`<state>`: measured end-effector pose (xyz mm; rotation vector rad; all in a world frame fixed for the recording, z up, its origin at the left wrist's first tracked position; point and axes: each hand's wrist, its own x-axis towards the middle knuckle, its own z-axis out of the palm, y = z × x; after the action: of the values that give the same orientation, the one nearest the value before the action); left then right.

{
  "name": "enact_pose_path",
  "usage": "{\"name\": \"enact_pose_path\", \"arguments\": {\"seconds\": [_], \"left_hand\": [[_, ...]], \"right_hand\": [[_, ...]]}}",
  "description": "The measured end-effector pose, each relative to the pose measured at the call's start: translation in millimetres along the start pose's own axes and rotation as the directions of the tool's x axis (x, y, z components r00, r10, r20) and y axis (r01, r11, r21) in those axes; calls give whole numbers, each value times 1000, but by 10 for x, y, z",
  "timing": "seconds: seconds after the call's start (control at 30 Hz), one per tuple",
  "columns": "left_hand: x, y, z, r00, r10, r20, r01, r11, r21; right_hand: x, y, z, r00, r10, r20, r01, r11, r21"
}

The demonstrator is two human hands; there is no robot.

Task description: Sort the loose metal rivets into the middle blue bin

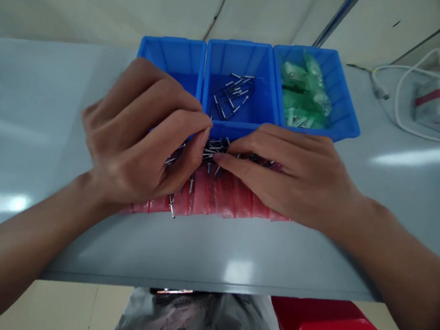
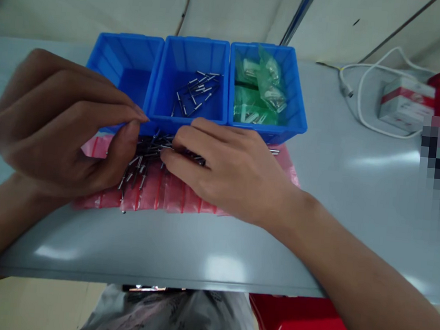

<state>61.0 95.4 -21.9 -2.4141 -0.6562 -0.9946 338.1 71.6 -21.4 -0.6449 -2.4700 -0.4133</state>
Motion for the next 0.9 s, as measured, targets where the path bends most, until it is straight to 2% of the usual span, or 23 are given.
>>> {"name": "enact_pose_path", "arguments": {"seconds": [0.1,0.17,0.23,0.33,0.4,0.47,0.6,0.7,0.8,0.9], "left_hand": [[18,21,-19,1000,9,12,-9,1000,14],[28,38,-21,1000,25,6,-25,1000,-6],[33,54,-16,1000,25,-4,-25,999,-33],[31,66,-17,1000,16,4,-16,999,-51],[25,68,-26,1000,18,15,-17,998,-55],[18,67,-36,1000,8,11,-7,998,-62],[20,67,-25,1000,-5,-12,5,999,-38],[50,75,-8,999,-29,-32,28,999,-14],[77,88,-5,995,-42,-92,42,999,-1],[68,85,-5,996,-36,-78,33,999,-40]], "right_hand": [[24,-17,-79,986,157,-54,-148,980,130],[72,-37,-129,946,316,-70,-276,902,331],[125,-68,-145,865,493,-95,-352,731,585],[169,-113,-119,747,663,-57,-341,455,823],[170,-126,-98,711,703,1,-330,332,884],[158,-122,-86,701,711,51,-318,247,916],[145,-107,-81,715,695,79,-268,168,949],[152,-112,-70,710,693,121,-283,124,951],[159,-119,-52,715,691,106,-293,159,943],[160,-121,-43,701,708,86,-307,192,932]]}}
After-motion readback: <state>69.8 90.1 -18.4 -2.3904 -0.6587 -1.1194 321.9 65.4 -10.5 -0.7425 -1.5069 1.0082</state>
